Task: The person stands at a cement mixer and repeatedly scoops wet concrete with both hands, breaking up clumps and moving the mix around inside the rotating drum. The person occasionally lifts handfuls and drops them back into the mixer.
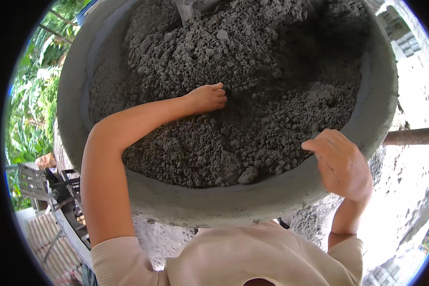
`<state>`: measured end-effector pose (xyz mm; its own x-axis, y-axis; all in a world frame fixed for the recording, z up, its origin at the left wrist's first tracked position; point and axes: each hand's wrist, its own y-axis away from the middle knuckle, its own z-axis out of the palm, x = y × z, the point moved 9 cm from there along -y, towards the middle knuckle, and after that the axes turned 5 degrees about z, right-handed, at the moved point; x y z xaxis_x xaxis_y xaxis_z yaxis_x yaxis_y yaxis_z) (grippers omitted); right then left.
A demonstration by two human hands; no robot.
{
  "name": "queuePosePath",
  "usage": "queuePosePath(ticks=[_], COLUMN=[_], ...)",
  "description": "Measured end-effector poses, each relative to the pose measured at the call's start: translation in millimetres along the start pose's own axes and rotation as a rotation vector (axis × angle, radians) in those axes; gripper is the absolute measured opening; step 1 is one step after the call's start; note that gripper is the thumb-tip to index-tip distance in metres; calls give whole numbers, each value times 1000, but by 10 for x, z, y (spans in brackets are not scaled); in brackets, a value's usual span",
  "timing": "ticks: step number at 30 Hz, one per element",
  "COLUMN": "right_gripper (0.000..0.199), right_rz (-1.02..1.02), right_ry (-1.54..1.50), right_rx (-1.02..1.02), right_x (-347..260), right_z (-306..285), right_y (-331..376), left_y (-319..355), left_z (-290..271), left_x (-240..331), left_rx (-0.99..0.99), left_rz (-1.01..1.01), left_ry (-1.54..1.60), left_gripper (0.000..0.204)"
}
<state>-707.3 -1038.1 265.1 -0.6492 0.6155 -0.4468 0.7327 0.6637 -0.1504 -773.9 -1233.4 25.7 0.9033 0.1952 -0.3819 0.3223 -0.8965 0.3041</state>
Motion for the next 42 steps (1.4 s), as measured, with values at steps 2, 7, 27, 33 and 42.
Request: queuePosePath(ticks=[2,7,27,33,42], right_gripper=[26,25,42,33,27], right_rz=[67,118,-686,-741,-786], right_ry=[-13,289,1298,1477,1493], right_rx=[-74,-283,-275,-218,-302], right_x=[58,165,636,610,621], right_z=[53,330,2788,2861,2964], right_y=[-8,-146,-1202,-1335,-1349], left_y=[100,784,4693,4487,4129], left_z=[-64,-908,-1596,-1826,-2119], left_x=[13,-365,580,609,697], left_rx=[17,-1,387,342,370], left_rz=[37,-150,-1441,-1438,-1391], left_ry=[-34,201,215,145,94], left_gripper=[33,70,82,85,82])
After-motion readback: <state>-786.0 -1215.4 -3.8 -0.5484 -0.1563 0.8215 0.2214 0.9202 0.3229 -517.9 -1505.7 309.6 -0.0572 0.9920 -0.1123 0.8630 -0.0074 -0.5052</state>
